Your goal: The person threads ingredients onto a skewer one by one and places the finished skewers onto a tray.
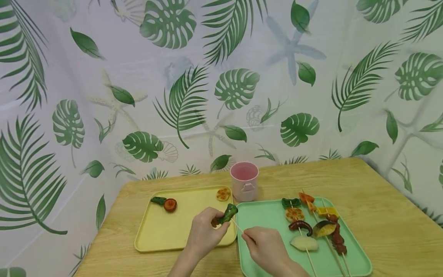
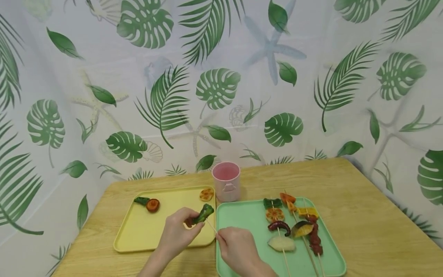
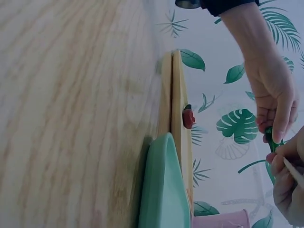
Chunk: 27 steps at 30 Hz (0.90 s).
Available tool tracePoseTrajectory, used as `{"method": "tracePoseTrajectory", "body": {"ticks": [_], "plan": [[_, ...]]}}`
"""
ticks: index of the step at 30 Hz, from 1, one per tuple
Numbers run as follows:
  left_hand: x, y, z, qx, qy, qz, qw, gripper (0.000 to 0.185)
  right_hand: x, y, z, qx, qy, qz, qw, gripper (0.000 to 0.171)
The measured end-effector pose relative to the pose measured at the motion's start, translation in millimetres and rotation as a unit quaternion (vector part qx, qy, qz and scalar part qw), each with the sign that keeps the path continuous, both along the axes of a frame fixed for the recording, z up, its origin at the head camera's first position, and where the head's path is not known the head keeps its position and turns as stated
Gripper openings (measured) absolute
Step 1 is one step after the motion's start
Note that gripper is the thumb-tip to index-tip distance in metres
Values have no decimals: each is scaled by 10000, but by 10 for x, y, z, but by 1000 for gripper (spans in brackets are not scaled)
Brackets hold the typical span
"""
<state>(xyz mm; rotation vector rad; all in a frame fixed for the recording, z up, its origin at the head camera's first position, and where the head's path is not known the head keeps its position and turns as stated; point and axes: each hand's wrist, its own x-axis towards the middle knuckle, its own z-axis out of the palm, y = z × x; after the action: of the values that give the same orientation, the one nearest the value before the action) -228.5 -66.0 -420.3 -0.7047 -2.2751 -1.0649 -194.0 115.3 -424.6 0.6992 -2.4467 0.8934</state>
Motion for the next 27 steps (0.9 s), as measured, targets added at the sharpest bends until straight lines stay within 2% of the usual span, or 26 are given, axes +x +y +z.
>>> {"method": "tracePoseTrajectory", "body": {"ticks": [3,5,9,11,13,15,16,21,24,27], "plan": [[-45,-8,-22,340,-280,41,9990,16,-43,1,31,-390,-604,182,9972,9],[-72,-20,-40,449,-451,152,9979,15,-70,5,53,-635,-1232,332,9898,11],[-108,-58,-42,288,-428,420,9978,15,-52,52,49,-810,-2290,555,9685,23],[-129,-89,-17,182,-350,519,9979,15,-10,98,27,-1015,-2851,627,9510,26],[-149,-125,23,73,-276,616,9977,15,32,141,10,-1173,-3197,646,9380,26],[-168,-158,55,-54,-263,721,9970,15,75,181,12,-1281,-3357,663,9309,25],[-174,-174,67,-114,-267,764,9967,15,97,200,18,-1226,-3322,615,9332,24],[-188,-249,87,-226,-348,899,9951,16,232,326,13,-338,-2490,107,9678,15],[-196,-295,88,-188,-366,968,9945,16,324,412,-35,173,-2151,-294,9760,11],[-206,-322,81,-176,-339,1035,9939,17,411,476,-98,325,-1671,-545,9839,7]]}}
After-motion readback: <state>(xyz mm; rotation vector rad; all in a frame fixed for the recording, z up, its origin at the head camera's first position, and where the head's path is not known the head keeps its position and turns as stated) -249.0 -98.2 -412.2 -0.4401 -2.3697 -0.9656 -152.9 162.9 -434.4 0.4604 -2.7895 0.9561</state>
